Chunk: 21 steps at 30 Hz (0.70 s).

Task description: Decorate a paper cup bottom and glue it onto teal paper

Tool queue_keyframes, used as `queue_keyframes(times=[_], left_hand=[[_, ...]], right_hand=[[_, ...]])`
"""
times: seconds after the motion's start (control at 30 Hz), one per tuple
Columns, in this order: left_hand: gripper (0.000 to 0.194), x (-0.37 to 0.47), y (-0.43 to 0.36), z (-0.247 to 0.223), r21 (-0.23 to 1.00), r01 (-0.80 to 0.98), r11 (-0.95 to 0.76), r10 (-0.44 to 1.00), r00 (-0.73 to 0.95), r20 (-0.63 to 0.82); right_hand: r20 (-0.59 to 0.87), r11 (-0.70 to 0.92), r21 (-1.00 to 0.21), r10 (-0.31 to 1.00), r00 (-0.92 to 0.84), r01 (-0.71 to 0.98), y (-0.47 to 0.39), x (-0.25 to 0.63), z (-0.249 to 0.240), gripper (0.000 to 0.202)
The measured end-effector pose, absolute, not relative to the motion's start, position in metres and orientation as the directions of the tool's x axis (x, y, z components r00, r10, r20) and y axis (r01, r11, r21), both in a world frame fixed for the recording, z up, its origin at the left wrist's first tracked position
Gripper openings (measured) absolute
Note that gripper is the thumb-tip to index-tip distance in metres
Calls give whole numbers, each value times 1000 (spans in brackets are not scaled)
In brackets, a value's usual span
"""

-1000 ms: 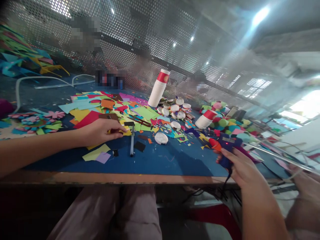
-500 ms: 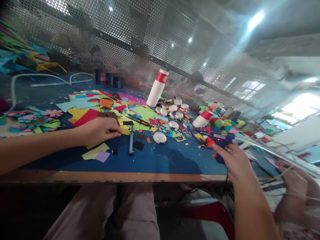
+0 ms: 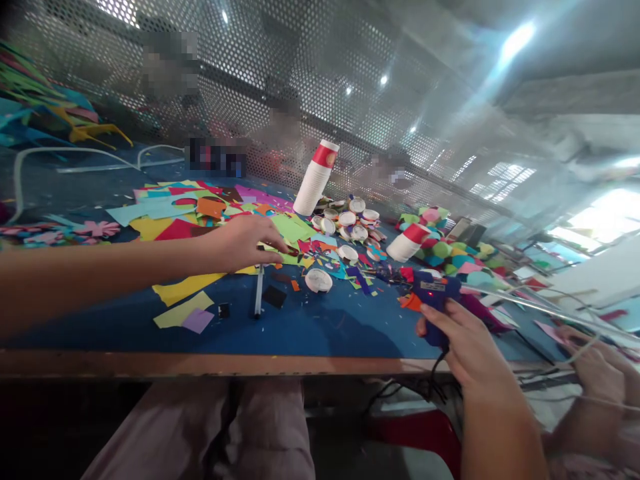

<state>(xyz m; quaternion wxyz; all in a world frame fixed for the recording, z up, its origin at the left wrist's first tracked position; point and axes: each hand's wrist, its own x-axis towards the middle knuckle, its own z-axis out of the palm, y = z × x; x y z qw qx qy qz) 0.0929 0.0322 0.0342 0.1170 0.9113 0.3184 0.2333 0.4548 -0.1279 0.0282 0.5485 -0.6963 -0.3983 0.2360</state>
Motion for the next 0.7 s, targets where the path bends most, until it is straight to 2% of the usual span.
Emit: queue_keyframes(times=[0.2, 0.5, 0.7], left_hand=[[42, 172, 51, 39, 461, 416, -784, 558, 798, 228], [20, 197, 61, 35, 610, 245, -754, 465, 854, 232], [19, 200, 66, 29, 617, 193, -763, 419, 875, 244]], right_hand=[[44, -85, -969, 864, 502, 232, -128, 445, 26, 50], [38, -75, -974, 875, 482, 213, -127, 450, 26, 47], [21, -84, -976, 882, 471, 200, -126, 453, 25, 45]])
